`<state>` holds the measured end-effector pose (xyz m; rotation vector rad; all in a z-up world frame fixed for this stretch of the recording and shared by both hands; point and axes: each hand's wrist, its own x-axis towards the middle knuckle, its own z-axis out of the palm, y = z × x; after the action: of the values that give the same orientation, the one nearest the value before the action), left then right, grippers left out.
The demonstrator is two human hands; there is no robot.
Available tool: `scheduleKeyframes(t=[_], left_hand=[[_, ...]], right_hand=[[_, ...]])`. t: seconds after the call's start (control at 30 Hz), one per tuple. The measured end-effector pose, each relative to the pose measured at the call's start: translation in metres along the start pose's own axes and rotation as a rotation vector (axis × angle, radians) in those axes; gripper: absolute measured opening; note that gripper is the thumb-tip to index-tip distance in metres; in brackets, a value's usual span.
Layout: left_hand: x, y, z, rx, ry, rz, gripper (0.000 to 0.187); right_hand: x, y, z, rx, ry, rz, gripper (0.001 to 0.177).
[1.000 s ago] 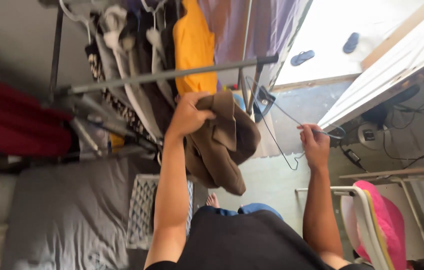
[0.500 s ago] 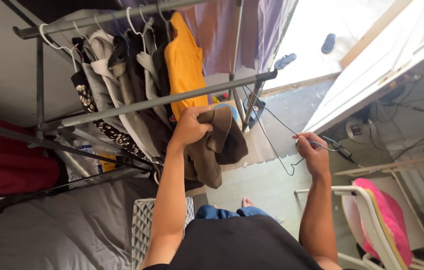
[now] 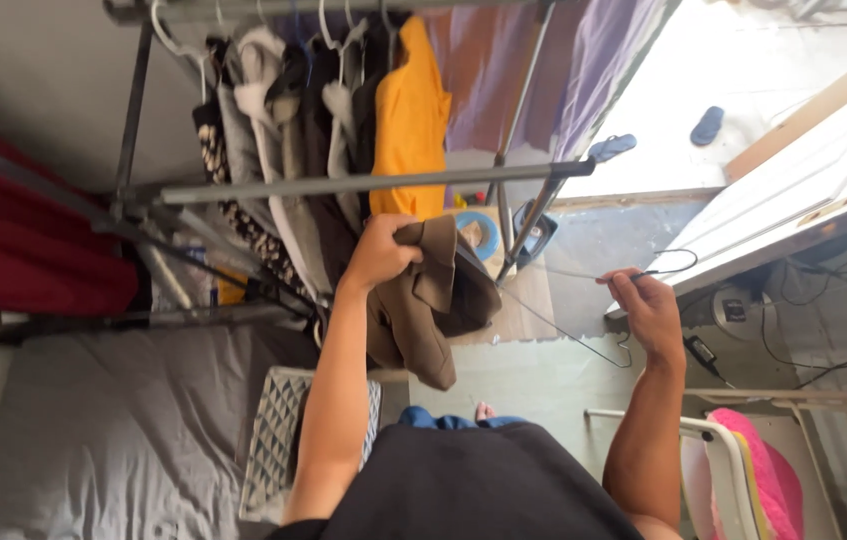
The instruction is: The person hangs a yellow shirt on a hanger, places it on a clothes rack, and buttons it. Then they retrieve a brown jacket from a storage box, place it on a hanger, hang it on the rack, and button it.
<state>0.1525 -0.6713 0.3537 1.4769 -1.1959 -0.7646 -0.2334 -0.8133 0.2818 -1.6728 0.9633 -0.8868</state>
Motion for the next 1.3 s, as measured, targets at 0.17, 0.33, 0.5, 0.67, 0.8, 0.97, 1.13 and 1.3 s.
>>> scheduleKeyframes(t=[0.17, 0.33, 0.5, 0.67, 0.8, 0.97, 1.13, 1.3], left_hand=[[-0.006, -0.007, 0.001, 0.025, 0.005, 0.005, 0.028], [-0.002, -0.030, -0.007, 0.084, -0.023, 0.002, 0.024], [-0.002, -0.022, -0.009, 0.113, -0.053, -0.008, 0.029], [-0.005, -0.037, -0.007, 0.141, -0.101, 0.001, 0.031], [-0.008, -0.039, -0.004, 0.192, -0.130, 0.005, 0.032], [-0.018, -0.035, 0.006, 0.214, -0.135, -0.015, 0.035], [-0.024, -0.029, 0.015, 0.235, -0.141, -0.061, 0.039], [-0.021, -0.047, 0.025, 0.226, -0.165, -0.080, 0.036]], right_hand=[[0.007, 0.023, -0.002, -0.046, -0.019, -0.031, 0.030], [0.006, 0.006, 0.007, -0.007, -0.045, -0.014, 0.029], [0.009, 0.005, 0.019, 0.043, -0.095, -0.039, 0.032], [0.017, 0.009, 0.027, 0.094, -0.149, -0.059, 0.034], [0.025, 0.016, 0.032, 0.147, -0.202, -0.124, 0.033], [0.030, 0.019, 0.030, 0.168, -0.254, -0.151, 0.038], [0.026, 0.020, 0.024, 0.217, -0.284, -0.143, 0.043], [0.020, 0.027, 0.020, 0.224, -0.321, -0.132, 0.046]])
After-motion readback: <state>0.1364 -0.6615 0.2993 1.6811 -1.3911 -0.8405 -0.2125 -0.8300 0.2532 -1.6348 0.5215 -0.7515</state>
